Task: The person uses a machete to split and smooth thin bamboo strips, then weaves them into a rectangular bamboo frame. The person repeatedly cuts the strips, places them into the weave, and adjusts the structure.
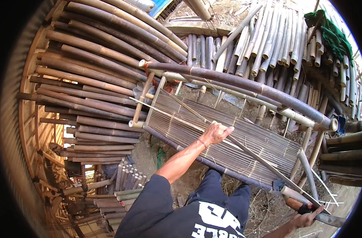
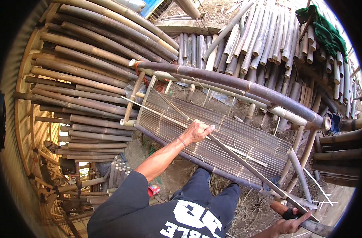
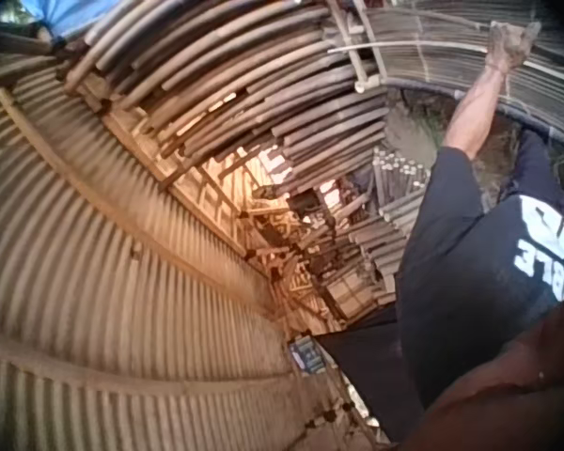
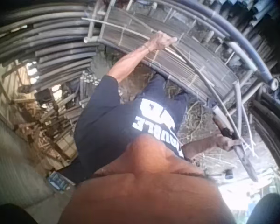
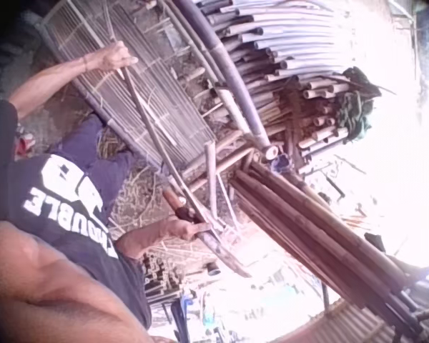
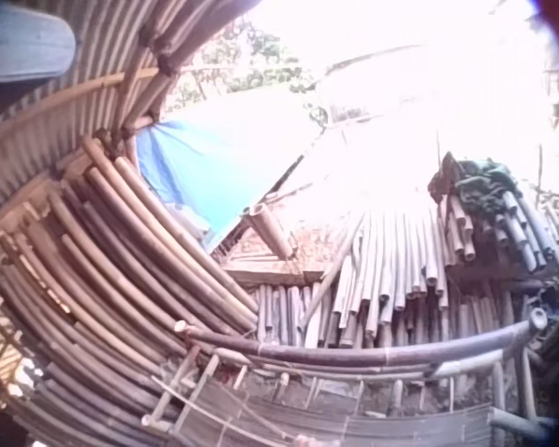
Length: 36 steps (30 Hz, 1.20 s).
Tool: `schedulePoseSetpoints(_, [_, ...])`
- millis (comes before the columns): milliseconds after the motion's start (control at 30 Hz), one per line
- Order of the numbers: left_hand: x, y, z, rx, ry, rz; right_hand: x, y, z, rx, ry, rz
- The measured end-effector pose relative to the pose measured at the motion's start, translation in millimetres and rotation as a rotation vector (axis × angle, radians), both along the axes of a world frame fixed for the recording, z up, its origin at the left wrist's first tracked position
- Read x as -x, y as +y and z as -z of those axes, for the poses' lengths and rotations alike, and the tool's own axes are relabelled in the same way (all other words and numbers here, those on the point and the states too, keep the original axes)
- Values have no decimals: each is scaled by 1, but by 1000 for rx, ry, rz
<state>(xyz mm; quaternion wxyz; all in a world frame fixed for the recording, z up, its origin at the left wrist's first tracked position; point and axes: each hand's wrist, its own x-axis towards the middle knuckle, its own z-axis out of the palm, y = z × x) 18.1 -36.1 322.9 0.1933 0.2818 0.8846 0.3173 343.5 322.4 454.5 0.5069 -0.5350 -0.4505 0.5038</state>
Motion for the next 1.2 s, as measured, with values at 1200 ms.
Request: schedulePoseSetpoints(1200, [44, -23, 11, 95, -27, -53, 46, 4, 12, 65, -158, -149])
